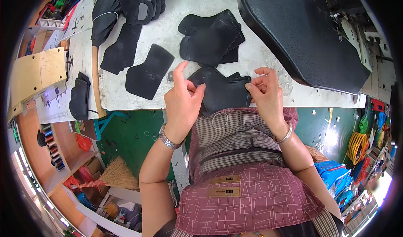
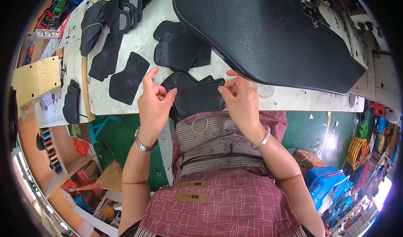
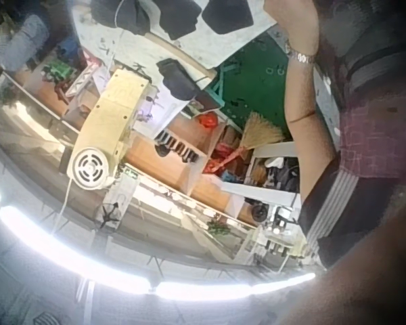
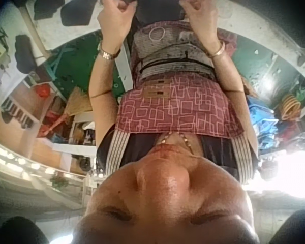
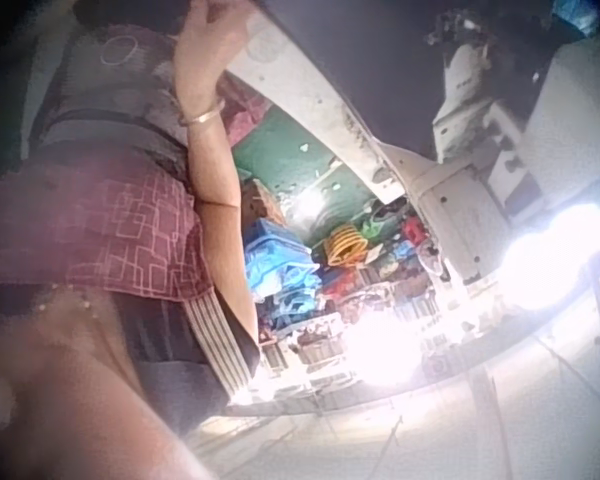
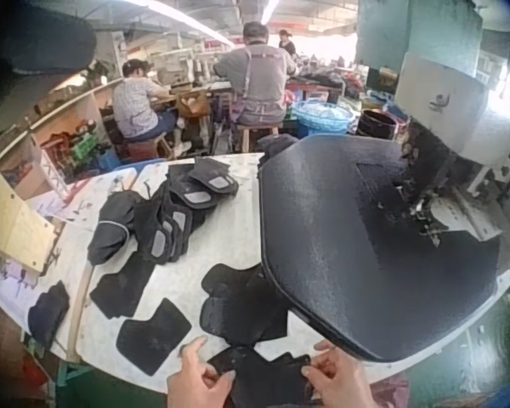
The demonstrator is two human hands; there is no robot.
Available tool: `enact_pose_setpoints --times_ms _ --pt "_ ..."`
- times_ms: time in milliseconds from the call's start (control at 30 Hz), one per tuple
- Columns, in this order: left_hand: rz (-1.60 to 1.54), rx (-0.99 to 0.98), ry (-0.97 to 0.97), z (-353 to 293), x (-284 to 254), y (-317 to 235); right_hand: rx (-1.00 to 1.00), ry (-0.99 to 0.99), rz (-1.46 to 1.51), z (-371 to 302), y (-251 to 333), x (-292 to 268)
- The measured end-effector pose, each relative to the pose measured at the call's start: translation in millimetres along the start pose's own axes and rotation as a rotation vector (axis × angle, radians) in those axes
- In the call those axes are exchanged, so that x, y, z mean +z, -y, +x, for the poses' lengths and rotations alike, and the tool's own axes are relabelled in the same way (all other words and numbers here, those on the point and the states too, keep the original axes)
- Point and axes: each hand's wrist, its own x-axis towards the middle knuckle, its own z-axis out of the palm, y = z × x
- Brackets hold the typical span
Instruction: The person pairs and stacks shoe fabric pieces on the table by hand, then sews the pieces together using a sewing machine.
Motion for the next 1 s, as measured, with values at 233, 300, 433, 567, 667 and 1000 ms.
enact_pose_setpoints --times_ms 233,300,433,567,667,1000 --pt "0.228 0.066 -0.012 -2 -2 2 -0.436 -0.039 -0.394 -7 -8 7" --pt "0.308 0.072 -0.055 -2 -13 4 -0.586 -0.107 -0.647 -8 2 0" --pt "0.510 0.306 -0.440 12 -45 45 -0.903 -0.062 -0.603 36 18 -6" --pt "0.413 0.311 -0.351 12 -65 61 -1.014 0.152 -0.601 101 49 19" --pt "0.257 0.390 -0.403 3 -59 43 -1.103 0.210 -0.772 138 53 26" --pt "0.100 0.630 -0.149 -41 -5 12 -0.821 0.265 -0.227 79 62 2"
